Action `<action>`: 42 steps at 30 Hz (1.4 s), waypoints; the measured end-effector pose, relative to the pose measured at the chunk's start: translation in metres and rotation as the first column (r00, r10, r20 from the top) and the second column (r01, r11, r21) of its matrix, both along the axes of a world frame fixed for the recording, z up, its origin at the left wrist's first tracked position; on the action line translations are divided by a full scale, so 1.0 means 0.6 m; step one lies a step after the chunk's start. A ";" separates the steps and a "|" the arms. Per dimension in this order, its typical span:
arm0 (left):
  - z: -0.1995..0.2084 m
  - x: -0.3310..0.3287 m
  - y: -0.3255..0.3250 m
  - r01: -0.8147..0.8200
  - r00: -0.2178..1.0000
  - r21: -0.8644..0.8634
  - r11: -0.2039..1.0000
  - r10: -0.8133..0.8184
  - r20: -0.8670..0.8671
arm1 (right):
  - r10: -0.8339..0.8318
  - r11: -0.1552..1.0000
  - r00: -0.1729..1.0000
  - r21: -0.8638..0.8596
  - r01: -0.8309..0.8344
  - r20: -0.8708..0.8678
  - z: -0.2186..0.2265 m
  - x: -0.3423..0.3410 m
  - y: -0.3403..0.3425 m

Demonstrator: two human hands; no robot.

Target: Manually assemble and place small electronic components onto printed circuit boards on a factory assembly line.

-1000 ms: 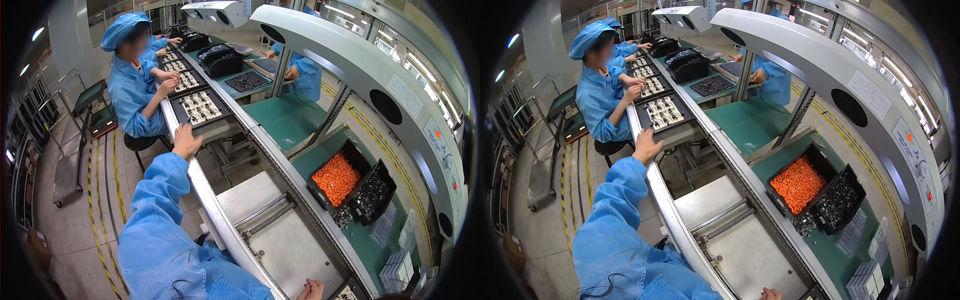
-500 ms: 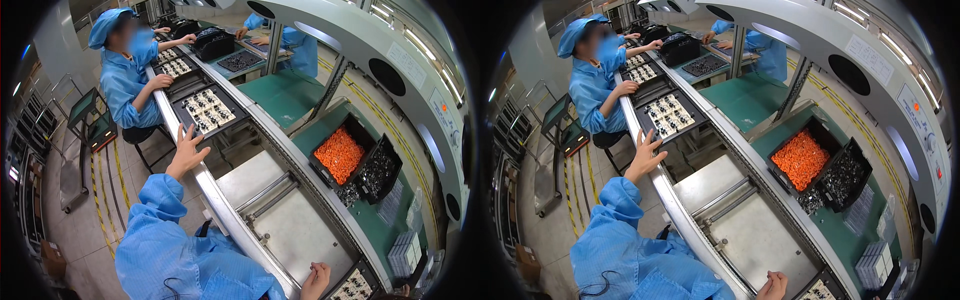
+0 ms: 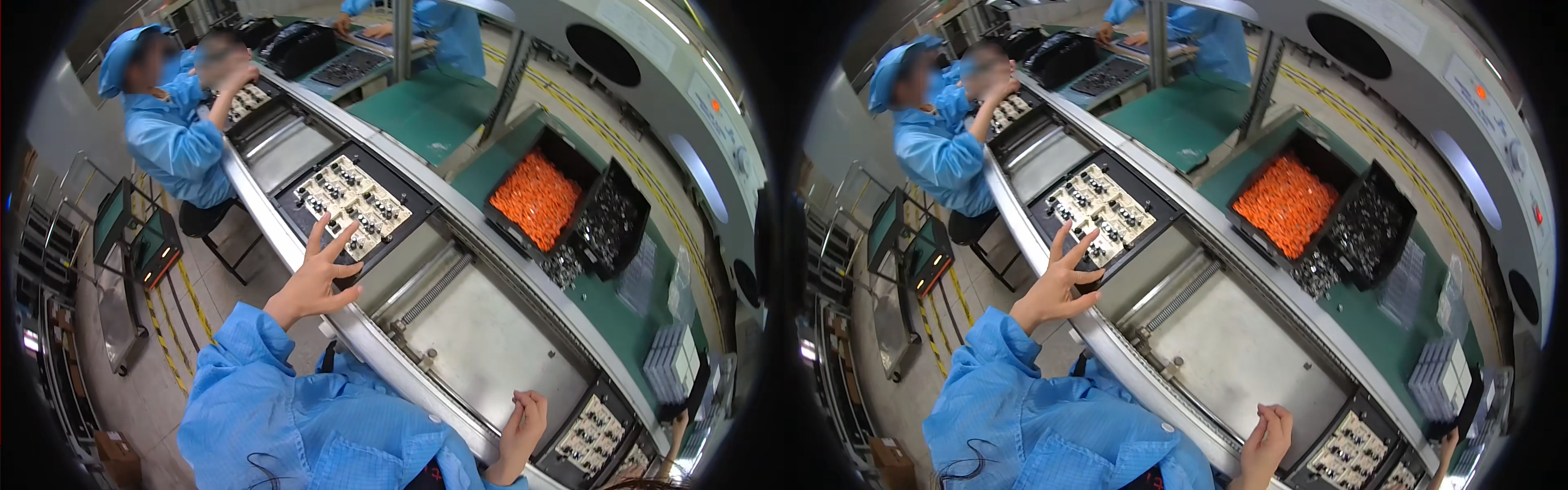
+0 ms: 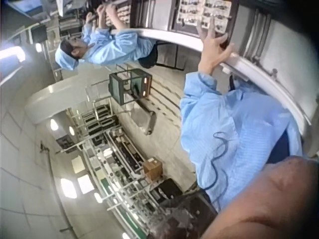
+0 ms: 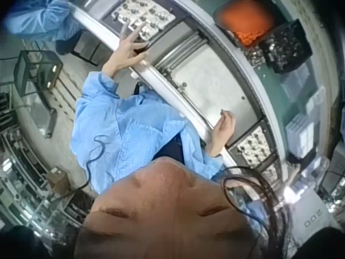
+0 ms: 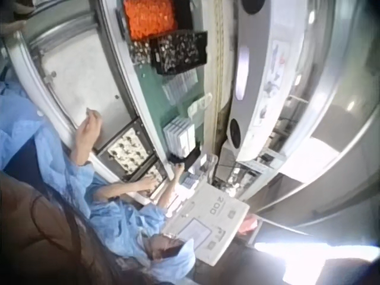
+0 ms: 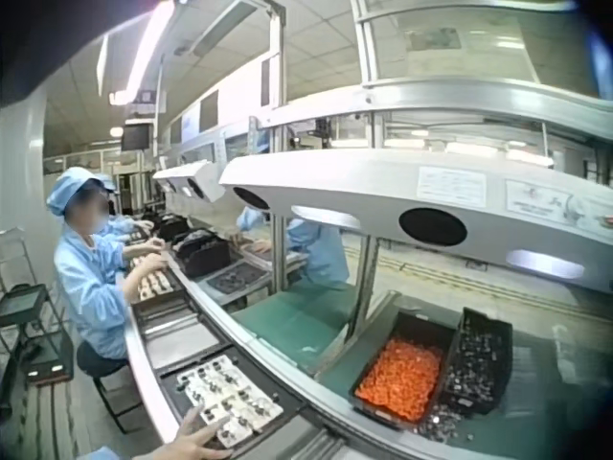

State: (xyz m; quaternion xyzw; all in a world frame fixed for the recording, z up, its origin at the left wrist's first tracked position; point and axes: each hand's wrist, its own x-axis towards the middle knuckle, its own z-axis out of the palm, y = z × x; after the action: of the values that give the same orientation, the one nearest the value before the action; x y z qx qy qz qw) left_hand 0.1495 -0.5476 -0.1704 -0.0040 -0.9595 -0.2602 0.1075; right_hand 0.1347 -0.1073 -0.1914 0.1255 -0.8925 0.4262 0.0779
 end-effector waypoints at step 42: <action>0.022 -0.669 0.226 0.316 0.848 -0.558 0.768 -0.492 -0.197 | 0.275 0.961 0.952 0.074 -0.267 -0.134 -0.012 -0.232 -0.113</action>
State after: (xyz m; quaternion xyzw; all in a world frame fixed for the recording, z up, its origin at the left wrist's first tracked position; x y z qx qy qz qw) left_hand -0.2522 -0.4118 -0.1575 -0.2853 -0.9365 -0.0125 0.2033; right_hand -0.0047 -0.1754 -0.1983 0.2792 -0.8703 0.3981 0.0788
